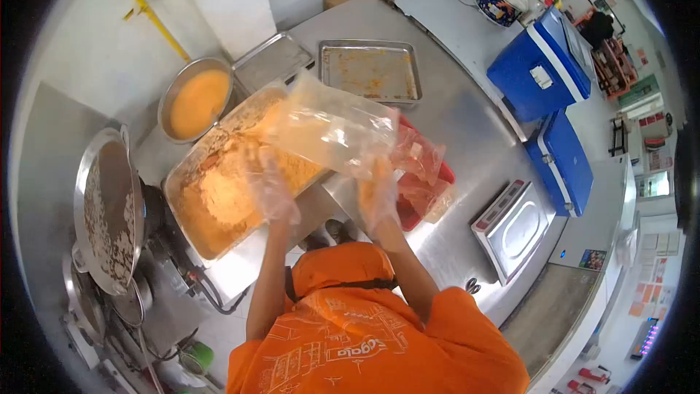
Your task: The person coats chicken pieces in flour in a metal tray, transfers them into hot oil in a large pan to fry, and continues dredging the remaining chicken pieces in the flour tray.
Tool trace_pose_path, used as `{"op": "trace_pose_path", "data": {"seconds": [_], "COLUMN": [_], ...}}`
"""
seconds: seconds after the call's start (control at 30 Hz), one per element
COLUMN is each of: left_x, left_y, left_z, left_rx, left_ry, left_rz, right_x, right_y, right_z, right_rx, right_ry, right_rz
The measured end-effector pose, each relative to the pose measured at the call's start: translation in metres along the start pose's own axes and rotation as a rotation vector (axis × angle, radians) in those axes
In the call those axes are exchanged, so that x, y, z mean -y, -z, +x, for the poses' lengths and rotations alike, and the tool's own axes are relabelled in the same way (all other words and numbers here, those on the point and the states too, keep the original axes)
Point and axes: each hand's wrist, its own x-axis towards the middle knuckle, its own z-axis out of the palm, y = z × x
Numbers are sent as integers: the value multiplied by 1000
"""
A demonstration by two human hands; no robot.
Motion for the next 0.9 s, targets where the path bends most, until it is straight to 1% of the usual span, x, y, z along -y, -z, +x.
{"op": "trace_pose_path", "data": {"seconds": [0.03, 0.1, 0.17, 0.23, 0.27, 0.3, 0.33, 0.37, 0.4, 0.43, 0.47, 0.5, 0.53, 0.57, 0.6, 0.67, 0.7, 0.73, 0.77, 0.8, 0.87, 0.9], "left_x": [13, 49, 77, 79, 75, 59, 33, 16, 28, 24, 20, 17, 13, 12, 13, 13, 12, 10, -16, -47, -21, -21], "left_y": [-9, -26, -41, -55, -54, -52, -49, -41, -25, -17, -11, -6, -5, -9, -13, -11, -7, -3, 3, 18, 91, 121], "left_z": [-4, -14, -29, -40, -43, -39, -34, -31, -34, -31, -28, -29, -38, -45, -52, -58, -62, -60, -46, -30, 4, 16], "left_rx": [75, 152, 154, 109, 65, 109, 141, 169, -25, -29, -26, -16, 141, 306, 467, 594, 551, 509, 432, 352, 178, 38], "left_ry": [-79, -90, 53, 116, 147, 215, 286, 362, 374, 430, 494, 568, 495, 473, 437, 335, 222, 109, 215, 328, 139, -55], "left_rz": [202, 406, 408, 520, 581, 640, 701, 758, 383, 477, 566, 650, 661, 707, 742, 786, 759, 735, 913, 1088, 1366, 1241], "right_x": [-24, -41, -92, -129, -125, -120, -116, -96, -70, -51, 13, 40, 31, 6, -8, 2, 16, 35, 56, 83, 149, 150], "right_y": [12, 76, 111, 116, 130, 144, 152, 164, 177, 187, 183, 175, 155, 124, 94, 18, -21, -58, -89, -113, -138, -165], "right_z": [-8, -17, -41, -44, -45, -47, -42, -39, -32, -25, 4, 12, 13, 9, 13, 30, 39, 47, 50, 52, 44, 29], "right_rx": [-37, 6, -65, -189, -116, -22, -15, 6, 17, 1, 24, -36, -132, -225, -162, 69, 189, 311, 427, 540, 761, 754], "right_ry": [-46, 96, 110, -211, -314, -405, -157, -184, -209, -326, -578, -474, -296, -122, -92, -132, -146, -129, -100, -56, 76, 252], "right_rz": [10, -435, -383, 75, -127, -332, -410, -445, -482, -618, -731, -525, -180, 164, 347, 609, 713, 757, 725, 626, 182, 133]}}
